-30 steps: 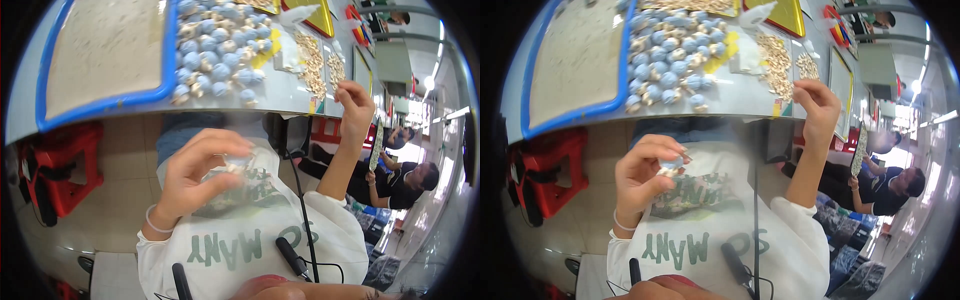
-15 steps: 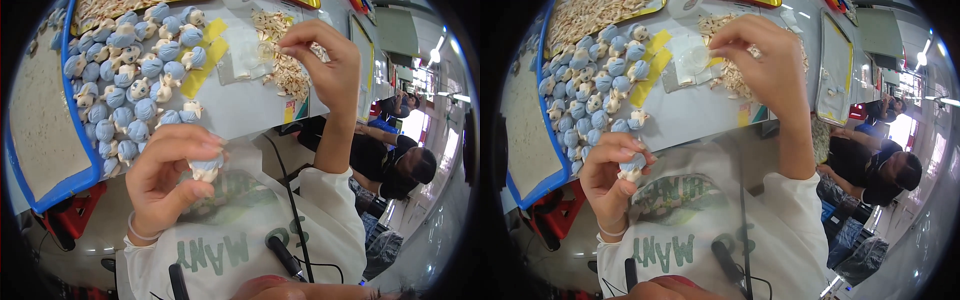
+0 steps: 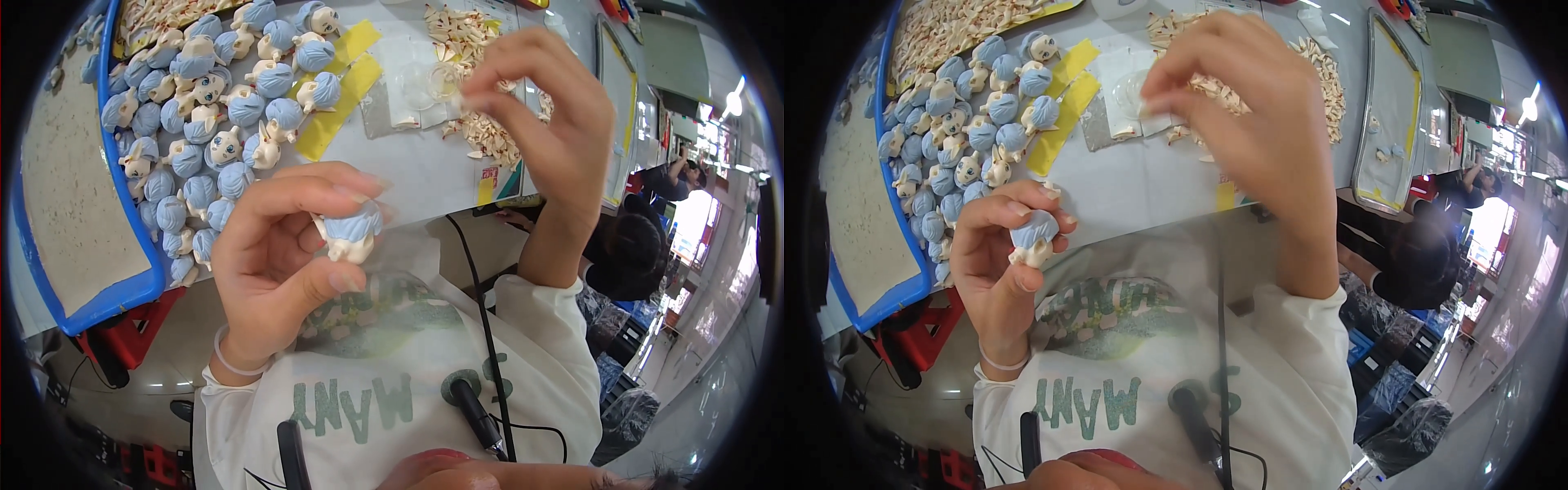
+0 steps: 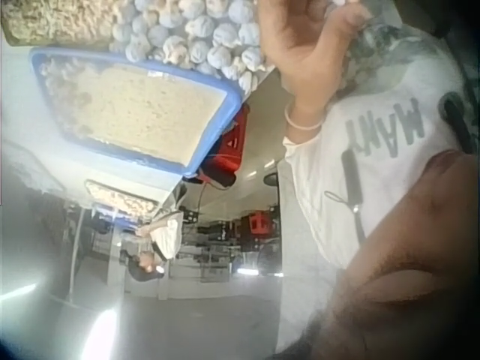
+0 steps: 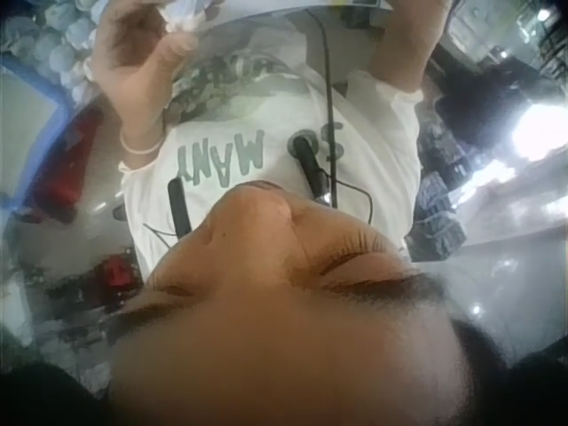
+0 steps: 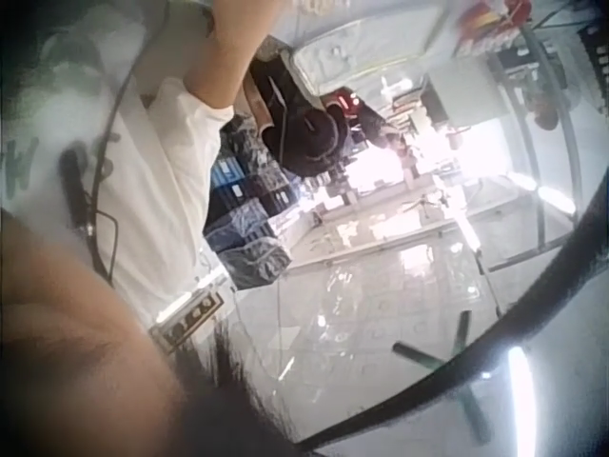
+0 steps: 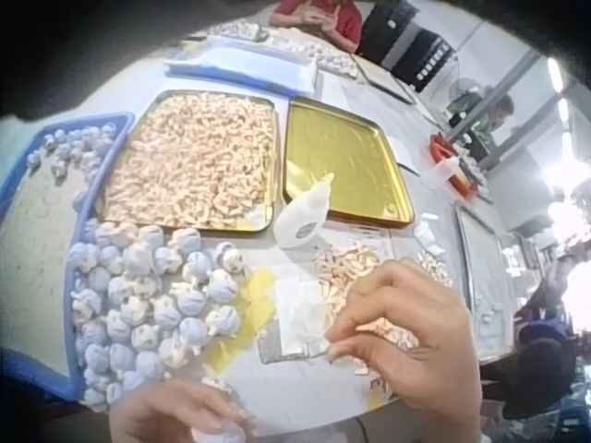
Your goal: The person dispenses glue from a bottle into a small dish, then assembles figurine heads by picking up small accessory pieces, dipping them into the glue, and attaching them to the figurine heads by hand.
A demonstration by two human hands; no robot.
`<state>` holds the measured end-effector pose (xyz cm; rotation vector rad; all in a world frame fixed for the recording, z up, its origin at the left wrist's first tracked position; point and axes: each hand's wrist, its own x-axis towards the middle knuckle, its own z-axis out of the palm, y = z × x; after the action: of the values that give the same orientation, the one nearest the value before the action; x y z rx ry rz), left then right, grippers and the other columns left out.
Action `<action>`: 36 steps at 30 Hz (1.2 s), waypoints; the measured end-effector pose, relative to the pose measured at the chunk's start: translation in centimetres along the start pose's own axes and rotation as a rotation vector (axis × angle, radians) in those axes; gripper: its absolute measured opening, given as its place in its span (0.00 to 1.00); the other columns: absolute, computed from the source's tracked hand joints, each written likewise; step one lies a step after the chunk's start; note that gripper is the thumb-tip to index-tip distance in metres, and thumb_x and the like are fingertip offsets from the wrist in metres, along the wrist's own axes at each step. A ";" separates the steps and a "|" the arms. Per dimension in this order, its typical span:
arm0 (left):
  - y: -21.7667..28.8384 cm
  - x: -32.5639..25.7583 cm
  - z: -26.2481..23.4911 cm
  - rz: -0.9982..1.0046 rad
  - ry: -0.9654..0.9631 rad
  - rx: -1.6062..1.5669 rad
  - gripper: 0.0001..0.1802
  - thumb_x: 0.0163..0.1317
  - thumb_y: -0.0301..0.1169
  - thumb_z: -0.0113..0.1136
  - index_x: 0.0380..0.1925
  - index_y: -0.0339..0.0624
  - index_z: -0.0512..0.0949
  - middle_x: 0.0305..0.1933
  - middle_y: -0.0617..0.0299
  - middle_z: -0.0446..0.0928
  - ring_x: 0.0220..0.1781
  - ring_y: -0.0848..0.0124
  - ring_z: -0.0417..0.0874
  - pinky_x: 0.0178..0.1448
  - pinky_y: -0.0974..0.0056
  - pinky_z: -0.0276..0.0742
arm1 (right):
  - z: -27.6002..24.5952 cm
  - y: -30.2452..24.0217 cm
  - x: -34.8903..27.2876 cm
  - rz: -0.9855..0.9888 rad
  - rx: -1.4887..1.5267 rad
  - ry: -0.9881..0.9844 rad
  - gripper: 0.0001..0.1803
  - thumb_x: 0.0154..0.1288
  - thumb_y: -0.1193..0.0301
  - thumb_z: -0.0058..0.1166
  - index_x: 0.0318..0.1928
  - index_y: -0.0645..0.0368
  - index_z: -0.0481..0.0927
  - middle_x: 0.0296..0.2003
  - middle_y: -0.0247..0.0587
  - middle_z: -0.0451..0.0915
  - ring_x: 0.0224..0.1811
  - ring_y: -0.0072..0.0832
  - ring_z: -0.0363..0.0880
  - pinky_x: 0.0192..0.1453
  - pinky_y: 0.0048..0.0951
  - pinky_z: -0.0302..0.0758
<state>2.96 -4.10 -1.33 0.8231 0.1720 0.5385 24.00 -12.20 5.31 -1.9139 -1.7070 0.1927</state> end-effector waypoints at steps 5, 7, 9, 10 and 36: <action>-0.2 -0.2 0.9 -0.046 0.039 -0.057 0.22 0.47 0.22 0.64 0.43 0.31 0.68 0.47 0.48 0.69 0.48 0.67 0.73 0.53 0.66 0.71 | 1.3 -3.9 -2.7 0.109 0.530 0.112 0.12 0.39 0.72 0.66 0.23 0.63 0.76 0.25 0.41 0.71 0.25 0.23 0.68 0.28 0.20 0.61; -0.4 -0.2 1.0 -0.004 0.023 0.000 0.23 0.46 0.23 0.65 0.43 0.30 0.68 0.47 0.48 0.70 0.48 0.67 0.73 0.51 0.67 0.71 | 1.9 -4.3 -3.0 0.113 0.572 0.121 0.11 0.39 0.72 0.66 0.23 0.63 0.76 0.25 0.41 0.72 0.25 0.23 0.68 0.28 0.20 0.61; -0.5 -0.3 1.2 0.039 0.009 0.054 0.23 0.46 0.23 0.65 0.43 0.30 0.69 0.47 0.49 0.70 0.48 0.68 0.73 0.50 0.68 0.71 | 2.1 -4.5 -3.4 0.113 0.605 0.112 0.11 0.41 0.71 0.65 0.23 0.63 0.76 0.25 0.41 0.72 0.26 0.23 0.69 0.29 0.20 0.61; -0.6 -0.4 1.2 0.055 -0.006 0.094 0.24 0.46 0.24 0.66 0.43 0.30 0.69 0.47 0.49 0.70 0.48 0.68 0.73 0.48 0.69 0.71 | 2.4 -4.5 -3.5 0.112 0.605 0.118 0.11 0.41 0.71 0.65 0.23 0.63 0.76 0.25 0.41 0.72 0.26 0.23 0.69 0.29 0.20 0.61; 0.4 1.4 2.3 0.324 -0.148 1.673 0.16 0.43 0.17 0.57 0.37 0.38 0.73 0.41 0.56 0.72 0.41 0.61 0.75 0.37 0.64 0.74 | 1.7 -2.6 -7.8 0.294 0.832 0.324 0.07 0.43 0.83 0.57 0.27 0.65 0.75 0.28 0.38 0.72 0.34 0.25 0.67 0.41 0.24 0.62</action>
<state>4.76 -4.62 0.61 2.5432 0.3552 0.5662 19.52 -19.00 3.17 -1.4352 -0.9038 0.5685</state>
